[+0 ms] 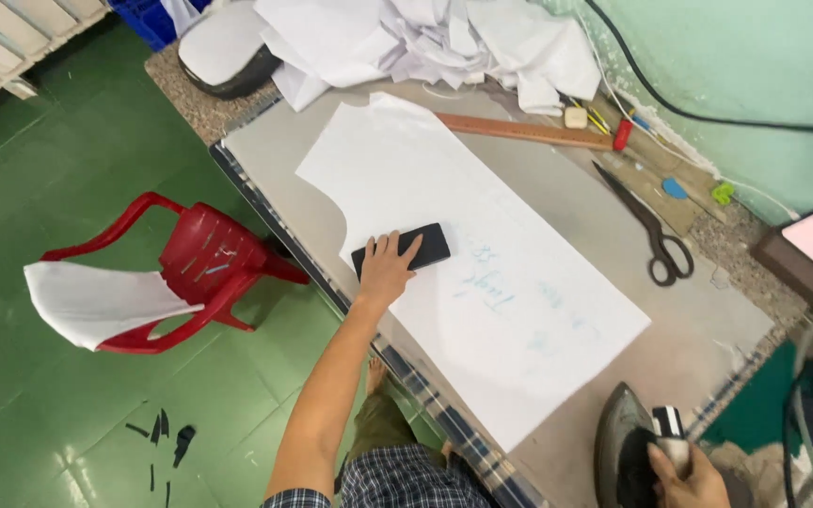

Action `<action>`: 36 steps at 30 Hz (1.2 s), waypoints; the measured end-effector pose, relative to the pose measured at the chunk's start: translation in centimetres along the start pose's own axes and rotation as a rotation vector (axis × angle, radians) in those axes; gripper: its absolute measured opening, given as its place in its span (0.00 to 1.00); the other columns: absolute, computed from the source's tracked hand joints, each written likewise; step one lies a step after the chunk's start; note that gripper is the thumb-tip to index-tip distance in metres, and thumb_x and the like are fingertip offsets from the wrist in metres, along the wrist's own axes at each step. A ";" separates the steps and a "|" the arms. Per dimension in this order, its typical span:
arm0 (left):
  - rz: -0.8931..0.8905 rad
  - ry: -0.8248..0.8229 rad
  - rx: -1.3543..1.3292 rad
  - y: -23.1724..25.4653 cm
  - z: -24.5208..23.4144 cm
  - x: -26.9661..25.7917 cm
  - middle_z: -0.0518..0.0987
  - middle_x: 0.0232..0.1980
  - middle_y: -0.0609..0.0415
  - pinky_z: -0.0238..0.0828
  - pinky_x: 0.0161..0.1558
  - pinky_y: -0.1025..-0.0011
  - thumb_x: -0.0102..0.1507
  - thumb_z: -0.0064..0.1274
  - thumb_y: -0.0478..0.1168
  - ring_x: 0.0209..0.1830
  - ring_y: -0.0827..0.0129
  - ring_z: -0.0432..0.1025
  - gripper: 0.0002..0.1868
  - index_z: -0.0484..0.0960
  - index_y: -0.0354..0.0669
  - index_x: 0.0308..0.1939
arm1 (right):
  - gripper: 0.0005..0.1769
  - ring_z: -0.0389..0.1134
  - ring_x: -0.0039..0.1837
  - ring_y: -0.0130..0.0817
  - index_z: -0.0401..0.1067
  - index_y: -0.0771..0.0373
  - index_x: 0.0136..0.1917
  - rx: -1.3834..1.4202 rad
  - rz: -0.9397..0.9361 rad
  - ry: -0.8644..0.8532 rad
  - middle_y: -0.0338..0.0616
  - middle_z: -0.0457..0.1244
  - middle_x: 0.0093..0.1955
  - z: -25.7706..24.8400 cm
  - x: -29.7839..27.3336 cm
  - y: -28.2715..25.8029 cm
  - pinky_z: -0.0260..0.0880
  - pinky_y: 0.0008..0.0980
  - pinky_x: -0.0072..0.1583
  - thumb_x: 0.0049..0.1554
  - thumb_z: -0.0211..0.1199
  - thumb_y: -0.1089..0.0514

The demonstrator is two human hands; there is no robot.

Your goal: The person irons a white fabric piece on a work table using a steam iron and a black rectangular weight. They repeatedly smooth the fabric with their hands, reposition the weight, and move the iron across the surface to press the material.

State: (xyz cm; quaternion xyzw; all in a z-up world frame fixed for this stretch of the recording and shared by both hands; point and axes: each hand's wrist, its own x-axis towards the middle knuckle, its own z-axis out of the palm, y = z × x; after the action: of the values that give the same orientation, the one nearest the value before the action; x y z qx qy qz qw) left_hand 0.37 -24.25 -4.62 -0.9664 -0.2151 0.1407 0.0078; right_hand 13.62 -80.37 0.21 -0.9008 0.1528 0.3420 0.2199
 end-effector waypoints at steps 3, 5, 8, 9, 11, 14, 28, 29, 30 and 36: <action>-0.057 0.234 0.016 -4.9 1.0 2.8 0.63 0.70 0.36 0.49 0.73 0.46 0.68 0.48 0.60 0.70 0.44 0.58 0.39 0.55 0.58 0.81 | 0.21 0.63 0.36 0.47 0.75 0.71 0.44 -0.018 -0.469 0.439 0.58 0.65 0.34 4.7 4.1 1.3 0.65 0.40 0.46 0.54 0.75 0.49; -0.122 0.245 -0.238 -8.1 -0.5 4.3 0.68 0.60 0.42 0.60 0.68 0.50 0.68 0.51 0.55 0.64 0.53 0.62 0.34 0.64 0.54 0.77 | 0.23 0.67 0.43 0.47 0.71 0.62 0.53 -0.137 -0.456 0.436 0.55 0.68 0.39 6.6 3.1 -4.3 0.68 0.41 0.51 0.55 0.69 0.42; -0.172 0.378 -0.267 -13.8 -0.9 8.3 0.72 0.56 0.42 0.66 0.62 0.54 0.66 0.54 0.56 0.59 0.53 0.66 0.33 0.70 0.56 0.74 | 0.31 0.72 0.52 0.47 0.67 0.46 0.67 -0.311 -0.407 0.437 0.52 0.73 0.47 9.6 1.2 -12.6 0.73 0.42 0.57 0.56 0.61 0.31; -0.160 0.379 -0.269 -16.0 -0.4 9.9 0.72 0.56 0.42 0.66 0.62 0.54 0.66 0.54 0.56 0.59 0.53 0.66 0.33 0.70 0.56 0.74 | 0.35 0.74 0.56 0.47 0.65 0.41 0.71 -0.371 -0.387 0.437 0.51 0.74 0.50 10.5 0.4 -15.4 0.74 0.43 0.59 0.56 0.58 0.27; -0.223 0.676 -0.159 -20.1 0.8 12.6 0.72 0.52 0.43 0.67 0.47 0.60 0.62 0.58 0.56 0.50 0.55 0.67 0.31 0.77 0.53 0.68 | 0.42 0.77 0.62 0.47 0.63 0.31 0.80 -0.502 -0.340 0.427 0.49 0.78 0.55 11.9 -1.5 -20.7 0.77 0.44 0.64 0.57 0.53 0.20; -0.299 0.761 -0.104 -24.8 0.6 14.1 0.72 0.52 0.43 0.66 0.44 0.62 0.60 0.59 0.58 0.48 0.57 0.67 0.31 0.79 0.54 0.66 | 0.41 0.77 0.63 0.45 0.61 0.45 0.75 -0.655 -0.330 0.173 0.53 0.76 0.56 16.9 -5.9 -36.5 0.77 0.44 0.64 0.60 0.43 0.21; -0.713 0.700 -0.170 -31.1 -0.6 10.4 0.73 0.58 0.41 0.63 0.42 0.61 0.67 0.48 0.59 0.51 0.53 0.69 0.27 0.78 0.53 0.66 | 0.32 0.76 0.42 0.50 0.68 0.65 0.57 -0.682 -1.205 -0.022 0.56 0.71 0.37 35.8 -15.2 -72.4 0.77 0.47 0.42 0.65 0.48 0.33; -0.704 0.704 -0.186 -31.1 -0.6 10.3 0.73 0.58 0.40 0.63 0.42 0.61 0.67 0.50 0.59 0.51 0.52 0.69 0.28 0.78 0.53 0.66 | 0.29 0.76 0.41 0.51 0.68 0.65 0.55 -0.673 -1.192 0.014 0.55 0.70 0.36 36.3 -14.6 -73.4 0.77 0.48 0.41 0.66 0.49 0.35; -0.696 0.702 -0.185 -31.2 -0.5 10.4 0.73 0.58 0.40 0.63 0.42 0.61 0.67 0.50 0.59 0.51 0.52 0.69 0.28 0.78 0.53 0.66 | 0.29 0.76 0.41 0.51 0.68 0.65 0.55 -0.669 -1.185 0.015 0.55 0.70 0.36 36.2 -14.4 -73.9 0.77 0.48 0.41 0.66 0.49 0.35; -0.673 0.707 -0.149 -31.6 0.5 10.3 0.74 0.57 0.41 0.62 0.40 0.60 0.59 0.59 0.60 0.49 0.51 0.70 0.34 0.77 0.55 0.67 | 0.25 0.76 0.40 0.51 0.66 0.62 0.48 -0.594 -1.008 0.034 0.59 0.69 0.34 33.2 -14.4 -71.2 0.77 0.46 0.41 0.66 0.50 0.37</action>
State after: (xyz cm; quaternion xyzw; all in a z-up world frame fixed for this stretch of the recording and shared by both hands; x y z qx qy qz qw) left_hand -3.87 8.67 -5.46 -0.8297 -0.5092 -0.2219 0.0561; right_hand 15.40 -0.94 8.62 -0.8906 -0.3937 0.2089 0.0909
